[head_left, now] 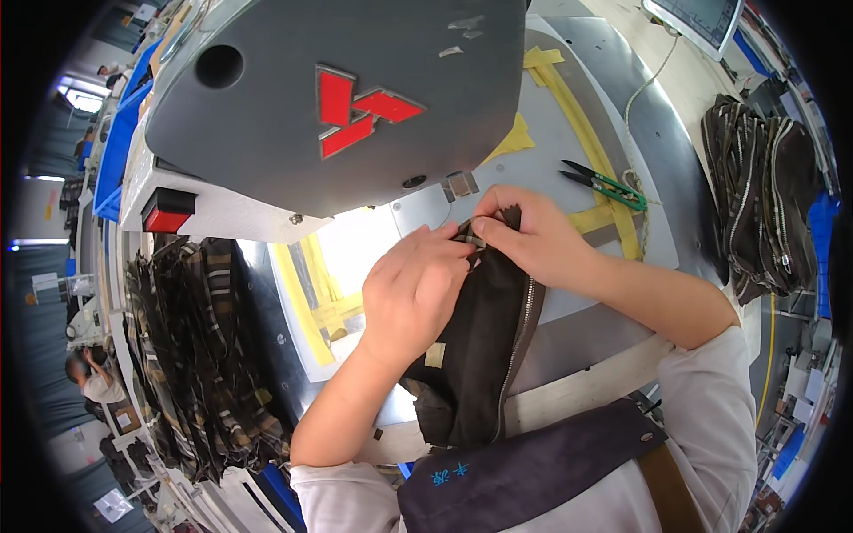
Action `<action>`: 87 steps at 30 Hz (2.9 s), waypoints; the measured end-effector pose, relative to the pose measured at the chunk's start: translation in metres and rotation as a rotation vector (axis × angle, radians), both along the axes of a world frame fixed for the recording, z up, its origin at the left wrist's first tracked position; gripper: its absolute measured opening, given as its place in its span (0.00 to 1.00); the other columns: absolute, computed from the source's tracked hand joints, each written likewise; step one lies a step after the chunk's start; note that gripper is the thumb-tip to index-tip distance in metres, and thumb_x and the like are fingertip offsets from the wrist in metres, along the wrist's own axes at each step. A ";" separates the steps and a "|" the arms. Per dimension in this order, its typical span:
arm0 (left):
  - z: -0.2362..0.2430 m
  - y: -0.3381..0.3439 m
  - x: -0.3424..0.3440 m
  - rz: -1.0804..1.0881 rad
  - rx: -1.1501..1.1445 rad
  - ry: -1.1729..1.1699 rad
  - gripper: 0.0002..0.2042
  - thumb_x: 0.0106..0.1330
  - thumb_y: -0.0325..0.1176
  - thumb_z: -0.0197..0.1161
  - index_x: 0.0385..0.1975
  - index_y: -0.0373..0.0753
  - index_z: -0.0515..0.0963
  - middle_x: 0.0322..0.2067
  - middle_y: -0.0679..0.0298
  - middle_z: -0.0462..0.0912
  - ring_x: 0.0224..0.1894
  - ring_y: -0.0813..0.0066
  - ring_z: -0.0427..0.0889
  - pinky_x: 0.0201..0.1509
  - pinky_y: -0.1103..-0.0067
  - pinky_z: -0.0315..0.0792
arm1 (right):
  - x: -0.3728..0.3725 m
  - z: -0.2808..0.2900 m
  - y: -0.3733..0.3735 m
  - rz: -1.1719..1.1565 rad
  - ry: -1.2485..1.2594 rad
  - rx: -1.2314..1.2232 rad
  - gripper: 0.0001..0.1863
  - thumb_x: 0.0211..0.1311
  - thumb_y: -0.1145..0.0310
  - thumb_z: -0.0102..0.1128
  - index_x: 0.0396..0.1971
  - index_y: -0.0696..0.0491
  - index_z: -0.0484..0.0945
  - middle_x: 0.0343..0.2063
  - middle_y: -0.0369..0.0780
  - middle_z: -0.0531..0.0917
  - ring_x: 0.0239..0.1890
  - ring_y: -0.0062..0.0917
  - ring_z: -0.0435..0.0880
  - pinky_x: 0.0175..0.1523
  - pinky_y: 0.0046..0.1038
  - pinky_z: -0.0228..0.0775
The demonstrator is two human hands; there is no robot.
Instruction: The person operates a sewing machine to stitch a black bag, repeatedly adjusting the fabric and cutting threads with shears. They handle multiple bags, moving finished ones aside and picking up new ones to continue the sewing process.
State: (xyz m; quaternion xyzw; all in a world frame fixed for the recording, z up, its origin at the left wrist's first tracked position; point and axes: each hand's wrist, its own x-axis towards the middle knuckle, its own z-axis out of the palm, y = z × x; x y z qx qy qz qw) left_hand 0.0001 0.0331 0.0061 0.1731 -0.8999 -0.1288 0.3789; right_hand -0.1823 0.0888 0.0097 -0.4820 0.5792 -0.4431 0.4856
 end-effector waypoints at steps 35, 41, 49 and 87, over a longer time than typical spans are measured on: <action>-0.005 -0.002 0.005 0.089 0.140 -0.010 0.13 0.47 0.23 0.71 0.34 0.41 0.81 0.28 0.65 0.80 0.25 0.69 0.81 0.25 0.78 0.73 | -0.006 -0.003 0.011 0.156 0.591 -0.651 0.09 0.50 0.76 0.67 0.33 0.56 0.79 0.31 0.37 0.78 0.27 0.28 0.80 0.32 0.27 0.73; -0.002 0.002 0.007 -0.003 0.155 -0.035 0.12 0.45 0.22 0.71 0.32 0.42 0.82 0.33 0.66 0.78 0.27 0.71 0.80 0.28 0.77 0.74 | -0.010 0.018 0.004 0.202 0.136 -0.031 0.07 0.62 0.69 0.62 0.29 0.57 0.79 0.24 0.32 0.79 0.26 0.12 0.73 0.30 0.19 0.65; 0.004 0.007 0.004 -0.004 0.574 0.057 0.06 0.55 0.23 0.69 0.32 0.37 0.82 0.39 0.62 0.81 0.38 0.67 0.83 0.36 0.77 0.76 | -0.010 0.014 0.000 0.148 0.109 0.078 0.08 0.63 0.67 0.61 0.29 0.57 0.78 0.22 0.31 0.76 0.26 0.11 0.70 0.31 0.19 0.63; 0.004 -0.001 0.012 0.054 0.787 0.095 0.07 0.54 0.19 0.68 0.30 0.35 0.79 0.31 0.62 0.82 0.33 0.70 0.82 0.39 0.79 0.75 | -0.012 0.004 0.008 0.149 0.596 -0.694 0.13 0.55 0.73 0.65 0.42 0.53 0.81 0.31 0.37 0.76 0.32 0.31 0.77 0.36 0.32 0.71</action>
